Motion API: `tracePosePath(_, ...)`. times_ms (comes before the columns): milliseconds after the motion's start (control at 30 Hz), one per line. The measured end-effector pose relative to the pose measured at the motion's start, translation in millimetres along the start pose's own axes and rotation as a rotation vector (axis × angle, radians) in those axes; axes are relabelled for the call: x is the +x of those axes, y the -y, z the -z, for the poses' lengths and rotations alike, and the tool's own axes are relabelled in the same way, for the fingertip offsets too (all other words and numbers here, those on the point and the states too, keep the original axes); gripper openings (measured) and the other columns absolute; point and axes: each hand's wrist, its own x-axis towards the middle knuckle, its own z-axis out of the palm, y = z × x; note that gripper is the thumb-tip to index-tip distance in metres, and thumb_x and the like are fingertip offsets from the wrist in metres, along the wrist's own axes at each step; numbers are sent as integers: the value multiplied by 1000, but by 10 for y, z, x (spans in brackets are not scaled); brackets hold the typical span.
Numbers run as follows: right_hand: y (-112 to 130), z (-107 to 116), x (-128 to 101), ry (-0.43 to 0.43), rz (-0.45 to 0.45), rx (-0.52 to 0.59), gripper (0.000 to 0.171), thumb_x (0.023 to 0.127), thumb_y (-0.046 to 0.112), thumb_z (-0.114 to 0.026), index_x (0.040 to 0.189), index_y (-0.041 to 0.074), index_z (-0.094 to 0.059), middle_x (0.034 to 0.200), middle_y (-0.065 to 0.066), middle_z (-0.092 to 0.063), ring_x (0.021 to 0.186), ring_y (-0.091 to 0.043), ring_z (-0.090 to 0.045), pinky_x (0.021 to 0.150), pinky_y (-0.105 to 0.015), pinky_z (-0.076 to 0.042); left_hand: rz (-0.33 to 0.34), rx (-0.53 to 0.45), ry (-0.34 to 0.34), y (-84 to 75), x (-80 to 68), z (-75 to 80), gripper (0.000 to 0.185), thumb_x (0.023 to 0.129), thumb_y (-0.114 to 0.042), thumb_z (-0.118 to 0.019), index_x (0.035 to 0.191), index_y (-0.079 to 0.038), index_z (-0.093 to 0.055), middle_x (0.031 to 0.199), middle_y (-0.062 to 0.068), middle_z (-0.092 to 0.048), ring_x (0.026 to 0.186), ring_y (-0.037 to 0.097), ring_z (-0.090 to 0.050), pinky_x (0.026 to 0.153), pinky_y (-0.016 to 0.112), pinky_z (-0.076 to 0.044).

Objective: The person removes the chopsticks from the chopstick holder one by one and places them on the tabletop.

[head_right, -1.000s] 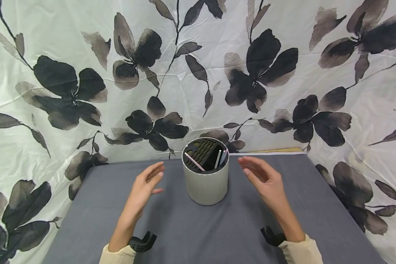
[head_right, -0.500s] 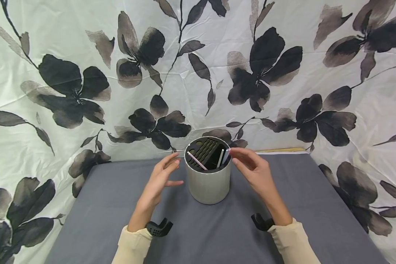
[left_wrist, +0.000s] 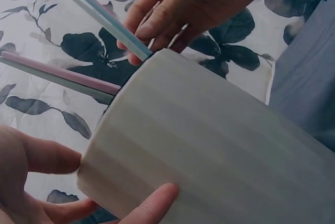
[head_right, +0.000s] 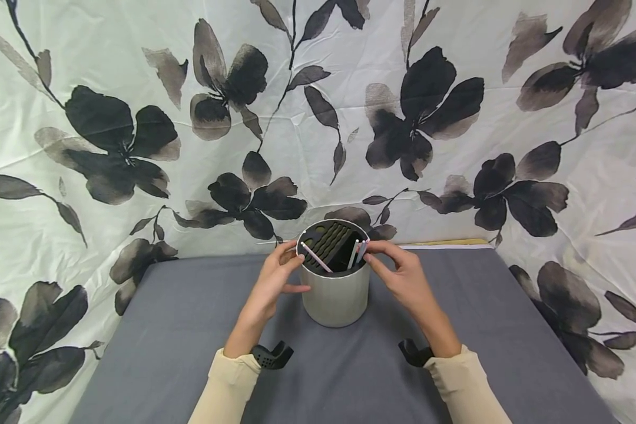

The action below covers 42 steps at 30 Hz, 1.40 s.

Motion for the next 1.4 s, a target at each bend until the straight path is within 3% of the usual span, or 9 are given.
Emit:
tracePosePath(233, 2, -24, 25, -36, -13, -27, 28, 88, -20, -70, 112, -6, -72, 108, 13, -76, 107, -2, -69, 107, -14, -51, -2, -18, -11, 57, 8, -13, 52, 105, -16, -59, 154, -9, -45, 158, 19, -47, 145, 37, -49, 76, 46, -69)
tracePosePath(367, 20, -28, 27, -57, -15, -47, 29, 88, -20, -70, 113, -6, -72, 108, 19, -74, 105, 0, -68, 105, -12, -52, 1, -16, -5, 69, 11, -21, 52, 106, -17, -59, 155, -9, -43, 159, 19, -45, 148, 37, -47, 77, 46, -69)
tracePosePath(600, 99, -45, 79, -102, 17, -41, 31, 88, -22, -67, 115, -7, -69, 112, 13, -72, 105, -3, -70, 95, -13, -57, 6, -23, -8, 94, 19, -28, 52, 106, -18, -59, 155, -10, -43, 159, 18, -45, 149, 36, -46, 77, 45, -69)
tracePosePath(767, 200, -38, 121, -113, 76, 45, 34, 89, -27, -61, 120, -12, -64, 116, 1, -72, 106, -9, -73, 92, -16, -60, 3, -18, -13, 104, 13, -30, 51, 106, -19, -60, 154, -10, -45, 158, 18, -46, 147, 37, -48, 77, 45, -69)
tracePosePath(1033, 305, -37, 221, -170, 254, 222, 31, 91, -25, -59, 122, -21, -56, 112, -13, -72, 100, -20, -74, 93, -25, -63, 4, -9, -18, 102, 23, -15, 51, 106, -21, -61, 153, -10, -45, 159, 17, -46, 148, 35, -48, 76, 45, -69)
tracePosePath(1200, 417, -33, 275, -269, 360, 315, 30, 93, -21, -61, 123, -22, -54, 108, -17, -72, 94, -24, -76, 92, -29, -64, 12, -8, -14, 94, 26, 17, 52, 106, -21, -61, 154, -9, -44, 159, 17, -46, 146, 36, -49, 76, 45, -69)
tracePosePath(1400, 596, 33, 373, -405, 365, 383, 29, 96, -15, -62, 123, -21, -52, 100, -20, -74, 85, -26, -77, 85, -29, -67, 22, 1, -15, 77, 35, 52, 53, 105, -22, -62, 154, -9, -44, 160, 16, -46, 144, 35, -51, 76, 45, -69)
